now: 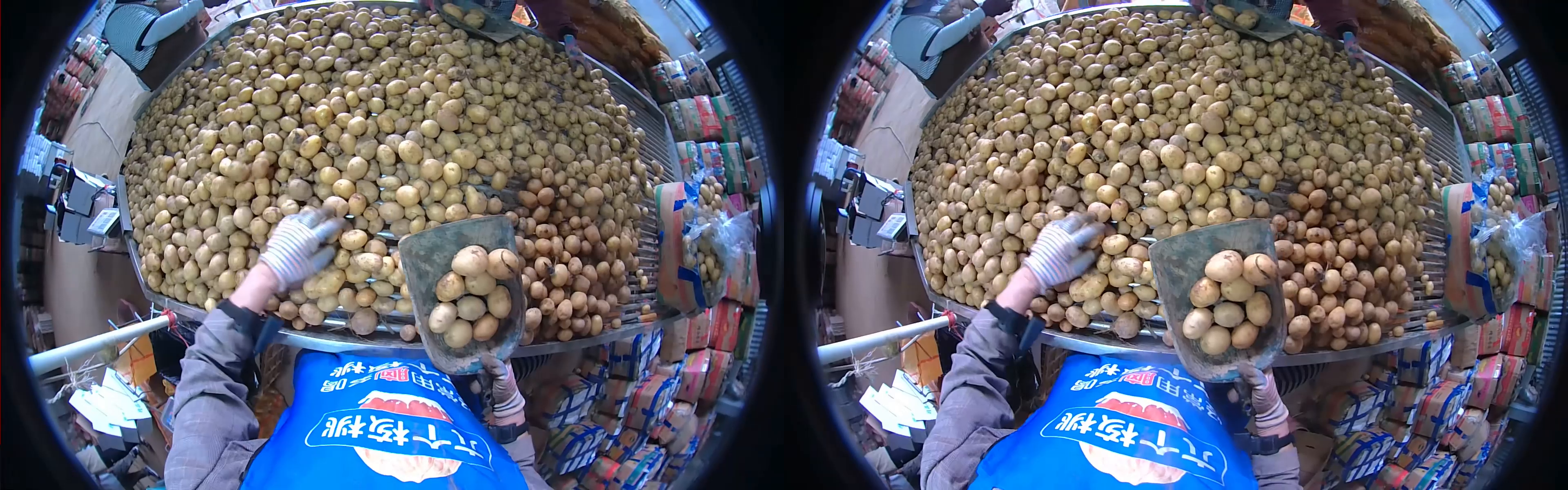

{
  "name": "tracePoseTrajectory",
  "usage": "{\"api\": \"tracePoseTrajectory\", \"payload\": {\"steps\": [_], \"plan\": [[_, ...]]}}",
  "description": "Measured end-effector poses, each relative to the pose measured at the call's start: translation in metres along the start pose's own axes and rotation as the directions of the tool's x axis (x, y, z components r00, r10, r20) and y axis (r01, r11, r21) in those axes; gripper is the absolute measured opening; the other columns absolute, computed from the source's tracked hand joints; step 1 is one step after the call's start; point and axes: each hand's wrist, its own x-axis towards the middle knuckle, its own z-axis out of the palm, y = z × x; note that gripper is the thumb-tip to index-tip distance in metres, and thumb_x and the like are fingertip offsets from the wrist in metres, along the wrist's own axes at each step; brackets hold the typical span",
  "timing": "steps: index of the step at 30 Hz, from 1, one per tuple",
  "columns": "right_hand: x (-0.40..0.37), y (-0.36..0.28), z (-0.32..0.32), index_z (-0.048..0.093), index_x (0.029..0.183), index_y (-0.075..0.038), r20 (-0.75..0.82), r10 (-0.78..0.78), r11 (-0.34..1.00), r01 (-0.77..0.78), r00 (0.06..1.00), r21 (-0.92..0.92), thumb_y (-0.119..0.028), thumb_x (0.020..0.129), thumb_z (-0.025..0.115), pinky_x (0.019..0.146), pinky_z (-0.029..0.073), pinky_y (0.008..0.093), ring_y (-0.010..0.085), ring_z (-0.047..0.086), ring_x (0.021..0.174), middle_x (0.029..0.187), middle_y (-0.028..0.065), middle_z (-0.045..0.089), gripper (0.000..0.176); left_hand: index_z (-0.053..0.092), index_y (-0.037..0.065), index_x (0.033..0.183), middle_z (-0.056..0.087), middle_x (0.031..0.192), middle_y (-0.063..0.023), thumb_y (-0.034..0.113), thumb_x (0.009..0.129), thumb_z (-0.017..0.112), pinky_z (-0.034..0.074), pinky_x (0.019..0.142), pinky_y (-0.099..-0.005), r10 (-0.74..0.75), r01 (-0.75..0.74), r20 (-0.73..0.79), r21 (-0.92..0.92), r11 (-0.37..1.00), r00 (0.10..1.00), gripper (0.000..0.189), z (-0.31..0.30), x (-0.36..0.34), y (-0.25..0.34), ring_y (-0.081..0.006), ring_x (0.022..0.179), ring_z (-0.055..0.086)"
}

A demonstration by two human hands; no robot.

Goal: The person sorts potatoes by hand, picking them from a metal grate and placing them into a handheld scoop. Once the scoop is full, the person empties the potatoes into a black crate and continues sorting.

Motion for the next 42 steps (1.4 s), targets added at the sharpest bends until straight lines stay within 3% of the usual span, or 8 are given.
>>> {"api": "tracePoseTrajectory", "payload": {"steps": [4, 7, 14, 27, 31, 36, 38, 42], "plan": [[-0.012, 0.001, 0.001, 0.057, 0.118, -0.006, 0.019, 0.045, 0.997, -0.043, 0.999, -0.071, -0.018, 0.085, 0.064, 0.063, 0.050, 0.0257, 0.0114, 0.060, 0.073, 0.094, 0.0019, 0.062, 0.036, 0.058, 0.008, 0.126, 0.064, 0.117, -0.0122, 0.021, 0.082, 0.068, 0.052, 0.086, -0.0391, -0.179, 0.129, -0.133, -0.317, 0.940, 0.975, 0.047, 0.020, -0.001, -0.007, -0.0280, 0.100, 0.063], [-0.012, 0.002, 0.006, 0.058, 0.117, -0.006, 0.013, -0.040, 0.998, 0.041, 0.999, -0.054, -0.018, 0.085, 0.065, 0.070, 0.052, 0.0268, 0.0121, 0.060, 0.083, 0.097, 0.0019, 0.062, 0.035, 0.053, 0.002, 0.131, 0.062, 0.116, -0.0066, 0.030, 0.093, 0.062, 0.051, 0.087, -0.0283, -0.436, 0.160, 0.150, -0.987, -0.013, 0.887, 0.048, 0.008, -0.005, 0.013, -0.0143, 0.103, 0.061], [-0.011, 0.004, -0.006, 0.059, 0.116, -0.008, -0.012, 0.021, 1.000, -0.022, 1.000, -0.015, -0.017, 0.085, 0.064, 0.067, 0.052, 0.0243, 0.0101, 0.060, 0.081, 0.097, 0.0003, 0.061, 0.033, 0.055, 0.015, 0.122, 0.060, 0.121, -0.0116, 0.034, 0.095, 0.059, 0.060, 0.080, -0.0386, -0.214, -0.033, 0.287, -0.526, -0.850, 0.934, 0.034, 0.019, -0.013, 0.034, -0.0318, 0.111, 0.062], [-0.057, 0.004, -0.008, 0.057, 0.114, -0.007, -0.047, 0.004, 0.999, -0.006, 0.999, -0.043, -0.024, 0.085, 0.065, 0.048, 0.047, 0.0237, 0.0110, 0.058, 0.056, 0.075, 0.0003, 0.059, 0.035, 0.055, 0.011, 0.126, 0.066, 0.101, -0.0136, 0.022, 0.085, 0.065, 0.055, 0.067, -0.0379, 0.131, -0.068, 0.098, -0.489, 0.870, 0.987, 0.044, -0.001, 0.041, 0.199, -0.0288, 0.082, 0.068], [-0.058, 0.029, -0.030, 0.058, 0.114, -0.005, 0.085, 0.040, 0.998, -0.036, 0.996, -0.047, -0.026, 0.084, 0.067, 0.050, 0.047, 0.0245, 0.0122, 0.059, 0.059, 0.078, 0.0019, 0.061, 0.038, 0.056, 0.017, 0.125, 0.055, 0.128, -0.0068, 0.029, 0.078, 0.066, 0.050, 0.070, -0.0404, 0.610, -0.608, -0.001, -0.081, 0.790, 0.792, 0.049, 0.038, 0.032, 0.216, -0.0248, 0.093, 0.062], [-0.066, 0.035, -0.041, 0.058, 0.117, -0.003, 0.023, 0.022, 0.996, -0.024, 0.999, 0.086, -0.024, 0.084, 0.067, 0.066, 0.052, 0.0287, 0.0158, 0.063, 0.075, 0.091, 0.0053, 0.064, 0.040, 0.060, 0.012, 0.125, 0.057, 0.125, -0.0141, 0.021, 0.077, 0.066, 0.049, 0.085, -0.0446, 0.160, -0.092, 0.273, -0.245, 0.965, 0.949, 0.049, -0.006, 0.060, 0.183, -0.0335, 0.105, 0.059], [-0.071, 0.041, -0.052, 0.057, 0.119, -0.003, -0.021, 0.016, 0.985, -0.012, 1.000, 0.170, -0.023, 0.084, 0.067, 0.072, 0.054, 0.0304, 0.0172, 0.065, 0.081, 0.096, 0.0067, 0.065, 0.041, 0.059, 0.009, 0.125, 0.056, 0.126, -0.0195, 0.018, 0.078, 0.065, 0.046, 0.094, -0.0458, -0.046, -0.093, -0.299, -0.434, 0.896, 0.953, 0.048, 0.032, 0.058, 0.142, -0.0394, 0.112, 0.056], [-0.085, 0.043, -0.062, 0.060, 0.117, -0.003, -0.103, -0.015, 0.966, 0.042, 0.995, 0.257, -0.025, 0.085, 0.066, 0.069, 0.053, 0.0301, 0.0175, 0.065, 0.078, 0.096, 0.0076, 0.067, 0.040, 0.059, 0.021, 0.128, 0.052, 0.134, -0.0173, 0.029, 0.078, 0.068, 0.034, 0.106, -0.0559, 0.397, -0.412, -0.113, -0.162, 0.897, 0.911, 0.051, 0.072, 0.103, 0.159, -0.0393, 0.129, 0.043]]}}
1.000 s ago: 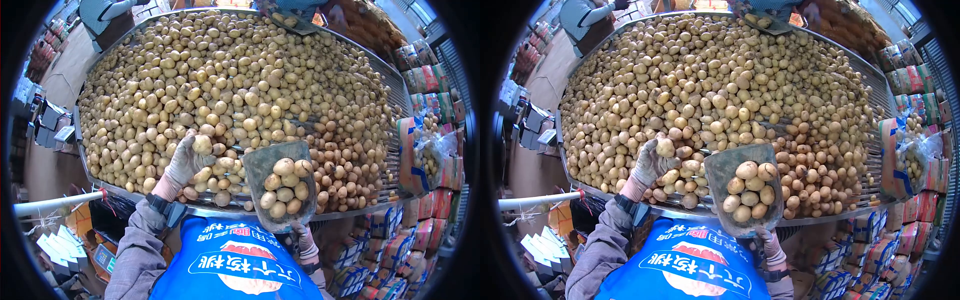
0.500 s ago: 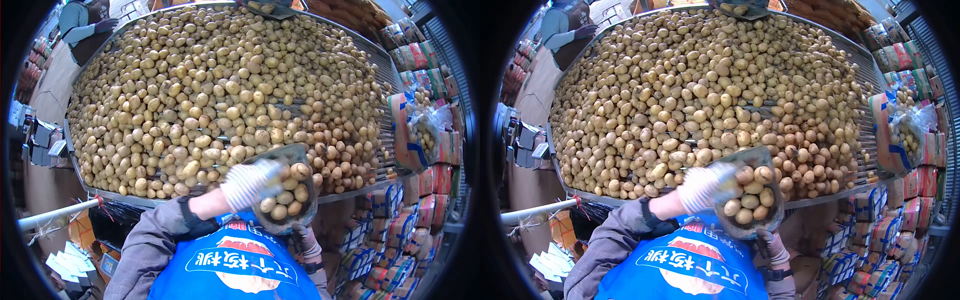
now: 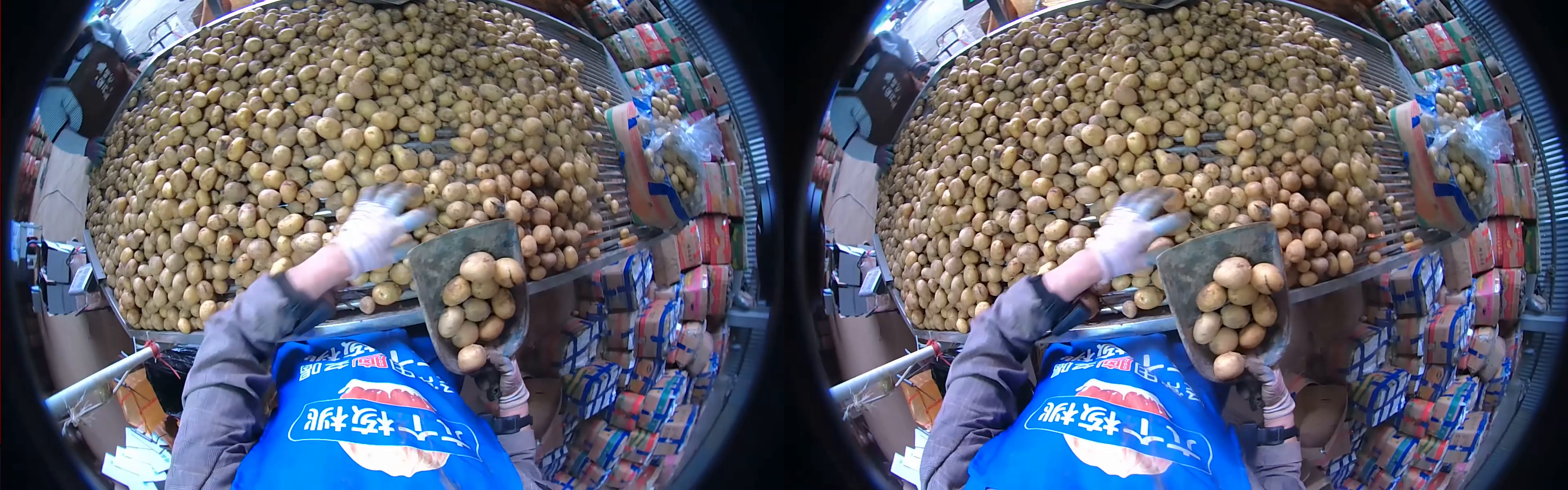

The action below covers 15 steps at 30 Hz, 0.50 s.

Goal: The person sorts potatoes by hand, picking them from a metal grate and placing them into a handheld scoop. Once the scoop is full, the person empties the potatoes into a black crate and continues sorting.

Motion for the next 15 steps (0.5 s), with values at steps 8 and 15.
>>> {"api": "tracePoseTrajectory", "payload": {"steps": [8, 15], "plan": [[-0.013, 0.010, -0.003, 0.063, 0.114, -0.002, -0.056, 0.107, 0.987, -0.100, 0.993, 0.123, -0.039, 0.092, 0.057, 0.040, 0.046, 0.0243, 0.0159, 0.060, 0.047, 0.078, 0.0122, 0.070, 0.043, 0.065, 0.015, 0.088, 0.060, 0.096, -0.0084, 0.032, 0.081, 0.060, 0.035, 0.093, -0.0617, 0.127, -0.181, 0.239, 0.223, 0.958, 0.963, 0.019, 0.021, -0.002, -0.033, -0.0290, 0.114, 0.052], [-0.006, -0.007, 0.032, 0.062, 0.110, -0.003, -0.111, 0.057, 0.957, -0.022, 0.992, 0.291, -0.036, 0.094, 0.058, 0.052, 0.051, 0.0277, 0.0169, 0.064, 0.066, 0.092, 0.0073, 0.068, 0.037, 0.066, 0.009, 0.096, 0.058, 0.098, -0.0210, 0.027, 0.082, 0.059, 0.043, 0.090, -0.0503, -0.220, 0.116, 0.287, 0.340, 0.933, 0.932, 0.024, -0.042, -0.085, -0.086, -0.0398, 0.101, 0.055]]}}
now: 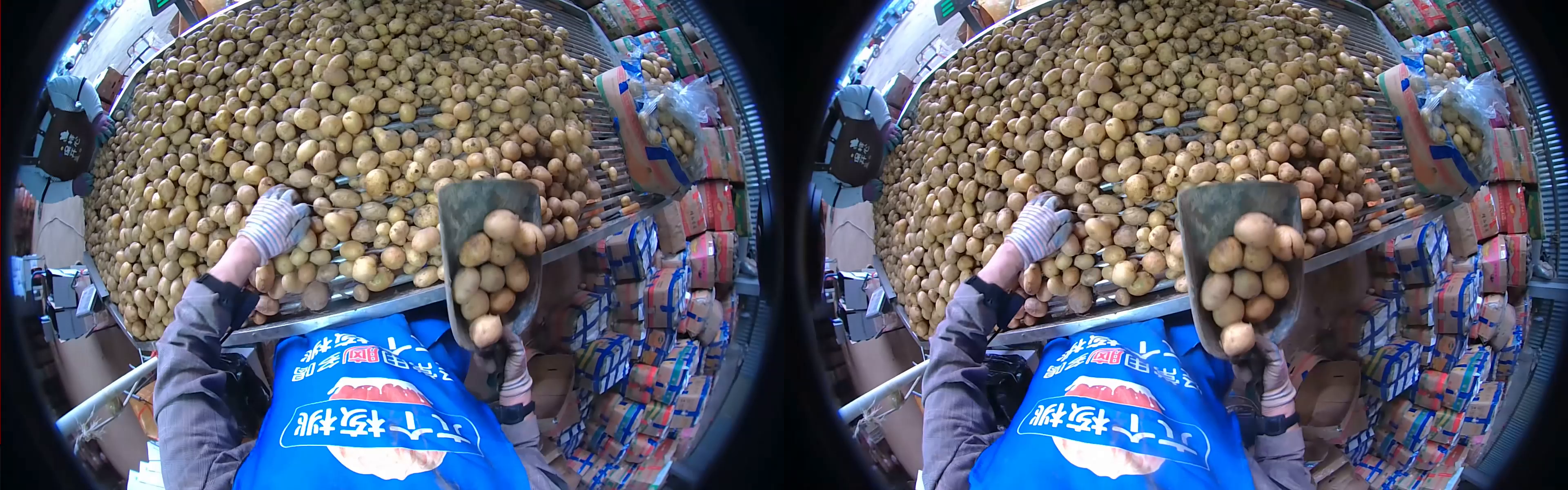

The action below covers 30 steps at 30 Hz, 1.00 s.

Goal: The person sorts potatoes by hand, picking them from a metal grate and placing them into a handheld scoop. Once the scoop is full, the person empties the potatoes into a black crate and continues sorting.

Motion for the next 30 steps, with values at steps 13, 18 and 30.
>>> {"api": "tracePoseTrajectory", "payload": {"steps": [13, 18, 30], "plan": [[0.054, 0.002, 0.120, 0.060, 0.106, -0.006, 0.492, 0.139, 0.880, 0.121, 0.860, -0.460, -0.031, 0.094, 0.061, 0.044, 0.043, 0.0234, 0.0118, 0.057, 0.050, 0.075, 0.0070, 0.067, 0.028, 0.061, 0.003, 0.119, 0.059, 0.121, -0.0221, 0.008, 0.079, 0.058, 0.042, 0.102, -0.0464, -0.483, 0.170, -0.552, -0.522, 0.836, 0.680, 0.040, -0.038, -0.075, 0.083, -0.0404, 0.116, 0.054], [0.066, 0.008, 0.164, 0.058, 0.113, -0.005, 0.487, 0.402, 0.727, 0.053, 0.775, -0.685, -0.028, 0.092, 0.062, 0.052, 0.049, 0.0232, 0.0125, 0.062, 0.059, 0.082, 0.0073, 0.069, 0.032, 0.060, 0.005, 0.122, 0.059, 0.121, -0.0193, 0.018, 0.075, 0.070, 0.042, 0.099, -0.0485, -0.429, 0.168, -0.642, -0.428, 0.888, 0.635, 0.050, -0.072, -0.083, 0.089, -0.0395, 0.114, 0.055], [0.083, 0.052, 0.246, 0.062, 0.108, -0.005, 0.489, 0.611, 0.535, 0.130, 0.622, -0.835, -0.032, 0.091, 0.063, 0.055, 0.044, 0.0205, 0.0065, 0.056, 0.065, 0.081, 0.0000, 0.063, 0.032, 0.061, 0.010, 0.126, 0.068, 0.109, -0.0154, 0.029, 0.090, 0.062, 0.049, 0.086, -0.0433, -0.582, 0.399, -0.343, -0.474, 0.785, 0.738, 0.041, -0.042, -0.118, 0.008, -0.0342, 0.099, 0.064]]}}
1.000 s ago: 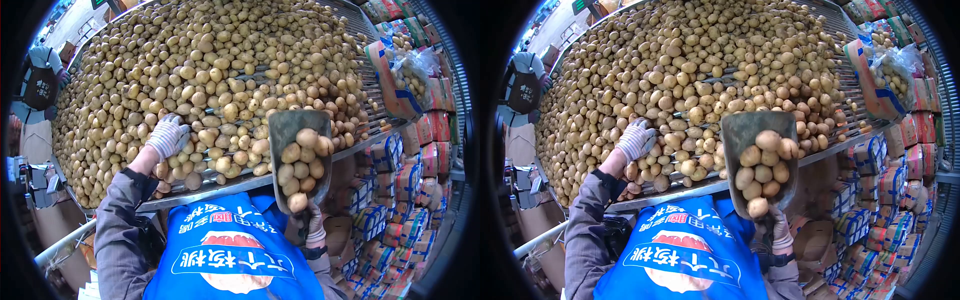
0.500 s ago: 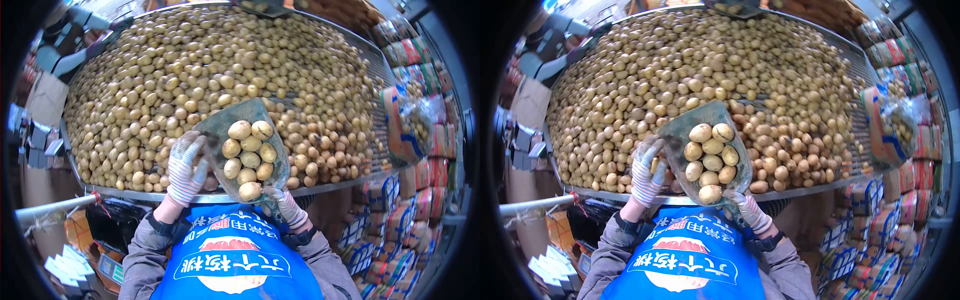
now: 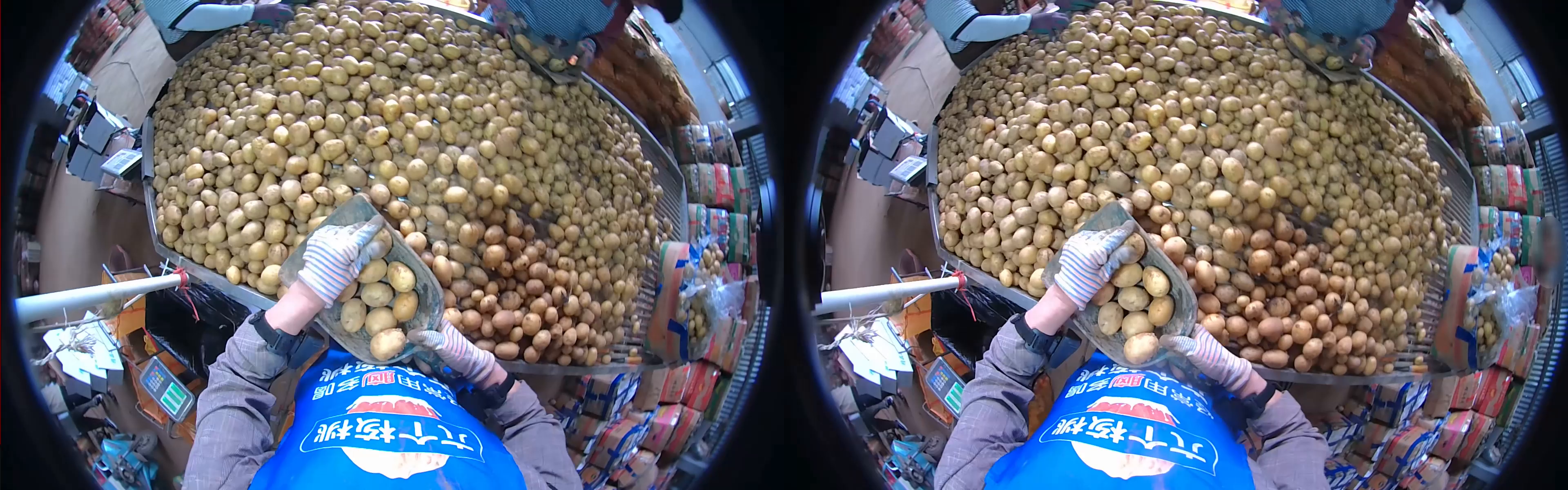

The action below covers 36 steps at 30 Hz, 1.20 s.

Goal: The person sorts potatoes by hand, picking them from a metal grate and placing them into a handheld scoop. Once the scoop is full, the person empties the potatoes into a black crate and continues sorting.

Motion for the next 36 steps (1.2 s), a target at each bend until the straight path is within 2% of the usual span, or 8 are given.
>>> {"api": "tracePoseTrajectory", "payload": {"steps": [8, 13, 19, 22, 23, 26, 30, 36], "plan": [[0.012, -0.013, 0.001, 0.059, 0.115, -0.003, 0.040, 0.093, 0.984, -0.086, 0.995, -0.154, -0.021, 0.091, 0.063, 0.073, 0.050, 0.0272, 0.0124, 0.061, 0.087, 0.099, 0.0030, 0.065, 0.031, 0.067, 0.005, 0.110, 0.069, 0.101, -0.0138, 0.017, 0.085, 0.065, 0.051, 0.087, -0.0425, -0.023, 0.026, -0.508, -0.002, 1.000, 0.861, 0.028, -0.047, -0.056, -0.006, -0.0328, 0.095, 0.065], [0.024, -0.021, 0.036, 0.052, 0.123, -0.005, 0.100, 0.246, 0.969, -0.248, 0.964, 0.007, -0.017, 0.088, 0.064, 0.067, 0.052, 0.0262, 0.0142, 0.064, 0.083, 0.101, 0.0052, 0.064, 0.039, 0.066, 0.003, 0.097, 0.067, 0.092, -0.0092, 0.015, 0.101, 0.050, 0.051, 0.079, -0.0328, -0.545, 0.427, -0.798, -0.412, 0.805, 0.258, 0.021, -0.045, -0.185, -0.017, -0.0200, 0.085, 0.063], [0.083, 0.002, 0.098, 0.048, 0.133, -0.001, 0.384, 0.421, 0.877, -0.260, 0.822, -0.404, -0.022, 0.092, 0.061, 0.079, 0.052, 0.0284, 0.0157, 0.062, 0.098, 0.116, 0.0082, 0.062, 0.048, 0.063, 0.004, 0.120, 0.065, 0.121, -0.0128, 0.042, 0.101, 0.044, 0.045, 0.098, -0.0362, -0.785, 0.817, -0.604, -0.518, 0.254, -0.139, 0.046, 0.022, -0.398, -0.169, -0.0261, 0.113, 0.059], [0.121, 0.006, 0.172, 0.053, 0.128, -0.001, 0.437, 0.566, 0.753, -0.223, 0.699, -0.619, -0.027, 0.093, 0.060, 0.071, 0.051, 0.0257, 0.0134, 0.061, 0.094, 0.110, 0.0068, 0.063, 0.044, 0.053, 0.006, 0.135, 0.055, 0.136, -0.0128, 0.050, 0.100, 0.039, 0.042, 0.101, -0.0375, -0.908, 0.291, -0.093, -0.956, -0.032, -0.408, 0.058, 0.015, -0.437, -0.205, -0.0283, 0.121, 0.053], [0.136, 0.006, 0.200, 0.055, 0.126, -0.001, 0.377, 0.698, 0.635, -0.282, 0.609, -0.719, -0.028, 0.092, 0.059, 0.068, 0.051, 0.0249, 0.0130, 0.060, 0.092, 0.108, 0.0071, 0.063, 0.044, 0.048, 0.010, 0.140, 0.051, 0.141, -0.0114, 0.057, 0.099, 0.035, 0.040, 0.105, -0.0397, -0.919, -0.046, 0.110, -0.994, -0.100, -0.377, 0.065, 0.004, -0.433, -0.201, -0.0311, 0.125, 0.050], [0.175, 0.068, 0.274, 0.053, 0.126, 0.001, 0.483, 0.476, 0.837, -0.210, 0.734, -0.506, -0.030, 0.089, 0.060, 0.075, 0.052, 0.0297, 0.0205, 0.064, 0.089, 0.101, 0.0126, 0.066, 0.048, 0.024, 0.018, 0.153, 0.036, 0.151, -0.0120, 0.070, 0.093, 0.028, 0.034, 0.111, -0.0501, -0.937, -0.478, 0.102, -0.838, -0.263, 0.335, 0.079, 0.049, -0.521, -0.248, -0.0350, 0.136, 0.038], [0.209, 0.098, 0.358, 0.024, 0.138, 0.016, 0.269, 0.296, 0.539, 0.072, 0.917, -0.839, -0.029, 0.085, 0.058, 0.085, 0.051, 0.0363, 0.0344, 0.067, 0.094, 0.096, 0.0258, 0.067, 0.077, 0.020, 0.024, 0.154, 0.029, 0.155, -0.0121, 0.071, 0.091, 0.032, 0.028, 0.111, -0.0595, -0.934, -0.512, 0.267, -0.852, -0.113, -0.238, 0.080, 0.030, -0.507, -0.257, -0.0366, 0.140, 0.031], [0.237, 0.121, 0.382, -0.005, 0.137, 0.026, 0.310, 0.329, 0.428, 0.152, 0.892, -0.891, -0.026, 0.083, 0.055, 0.080, 0.052, 0.0414, 0.0394, 0.067, 0.094, 0.097, 0.0335, 0.064, 0.096, 0.013, 0.022, 0.155, 0.022, 0.157, -0.0155, 0.074, 0.085, 0.040, 0.021, 0.113, -0.0605, -0.920, -0.526, 0.322, -0.834, -0.165, -0.222, 0.092, 0.021, -0.503, -0.265, -0.0402, 0.143, 0.024]]}}
